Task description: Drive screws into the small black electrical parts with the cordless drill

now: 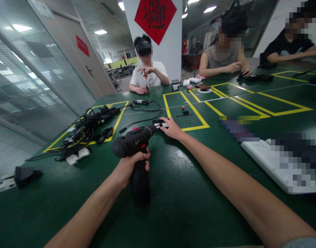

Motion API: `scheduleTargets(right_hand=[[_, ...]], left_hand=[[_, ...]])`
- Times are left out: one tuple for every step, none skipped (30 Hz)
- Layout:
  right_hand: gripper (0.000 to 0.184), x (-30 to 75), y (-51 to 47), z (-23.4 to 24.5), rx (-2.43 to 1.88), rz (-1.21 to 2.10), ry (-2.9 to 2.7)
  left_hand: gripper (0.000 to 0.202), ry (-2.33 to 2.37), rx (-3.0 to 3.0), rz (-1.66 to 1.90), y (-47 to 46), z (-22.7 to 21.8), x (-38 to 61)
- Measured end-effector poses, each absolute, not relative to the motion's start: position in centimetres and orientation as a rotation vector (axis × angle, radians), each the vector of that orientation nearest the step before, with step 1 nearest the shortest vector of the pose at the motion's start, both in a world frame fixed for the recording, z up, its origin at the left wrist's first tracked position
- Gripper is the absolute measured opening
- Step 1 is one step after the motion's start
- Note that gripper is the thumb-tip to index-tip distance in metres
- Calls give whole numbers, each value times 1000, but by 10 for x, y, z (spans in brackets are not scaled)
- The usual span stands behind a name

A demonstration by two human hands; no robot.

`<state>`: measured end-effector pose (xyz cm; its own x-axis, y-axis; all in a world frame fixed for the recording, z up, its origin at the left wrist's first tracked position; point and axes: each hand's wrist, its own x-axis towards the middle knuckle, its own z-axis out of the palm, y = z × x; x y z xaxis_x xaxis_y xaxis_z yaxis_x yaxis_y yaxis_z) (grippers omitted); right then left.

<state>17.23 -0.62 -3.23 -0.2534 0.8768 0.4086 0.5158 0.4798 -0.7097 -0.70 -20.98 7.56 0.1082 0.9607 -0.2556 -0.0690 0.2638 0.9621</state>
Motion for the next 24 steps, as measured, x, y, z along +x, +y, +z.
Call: scheduleTargets(right_hand=[[51,172,-6,-32,-1157,566,-1918],[51,172,-6,-33,-1157,567,-1919],[51,172,-5,-33,-1159,568,-1919],[51,172,-5,-33,-1161,567,-1919],[51,172,-5,-33,-1163,565,-1920],[51,172,-5,-33,-1167,562,-1921],[51,172,-5,-32,-1170,560,-1923],[50,172,-6,-32,-1171,559,-1924],[50,172,-6,-32,-1171,558,-1925],[50,172,-6,-32,-1170,558,-1926],[50,172,-6,-32,-1169,558,-1925],[50,172,-7,-31,-1168,559,-1924],[51,172,-7,-31,-1168,560,-1922],[51,172,-7,-31,-1170,561,-1919],[51,172,-8,-31,-1171,562,-1917],[51,172,-8,-31,-1170,562,-1916],[51,172,-8,-31,-1167,562,-1916],[51,172,-8,-30,-1164,560,-1917],[51,172,-8,-30,-1163,558,-1918],[51,172,-8,-30,-1163,556,-1919],[51,172,-8,-30,-1164,555,-1920],[51,172,-8,-30,-1167,554,-1920],[50,172,-8,-30,-1170,555,-1919],[50,172,-8,-30,-1172,556,-1919]], left_hand=[[21,1189,1007,981,-210,76,-7],[20,1186,1014,979,-209,76,-7],[20,1184,1020,979,-209,76,-7],[19,1183,1024,979,-209,76,-7],[19,1183,1025,981,-209,76,-7],[20,1183,1023,983,-209,76,-7],[20,1184,1020,985,-209,76,-7],[20,1185,1016,985,-209,76,-7],[20,1186,1012,986,-210,76,-7],[20,1188,1009,984,-210,76,-7],[20,1192,1005,984,-210,76,-7],[21,1195,1002,984,-210,76,-7],[21,1197,1000,985,-210,76,-7],[21,1198,999,986,-210,76,-7],[22,1199,997,986,-210,76,-7],[22,1198,996,985,-210,75,-8],[22,1198,997,983,-210,75,-8],[22,1197,998,979,-209,75,-8],[22,1196,1001,977,-209,75,-8],[23,1195,1005,977,-209,74,-8],[22,1192,1008,978,-209,74,-8],[22,1191,1011,979,-209,74,-8],[22,1190,1014,980,-209,74,-8],[21,1188,1017,982,-209,75,-8]])
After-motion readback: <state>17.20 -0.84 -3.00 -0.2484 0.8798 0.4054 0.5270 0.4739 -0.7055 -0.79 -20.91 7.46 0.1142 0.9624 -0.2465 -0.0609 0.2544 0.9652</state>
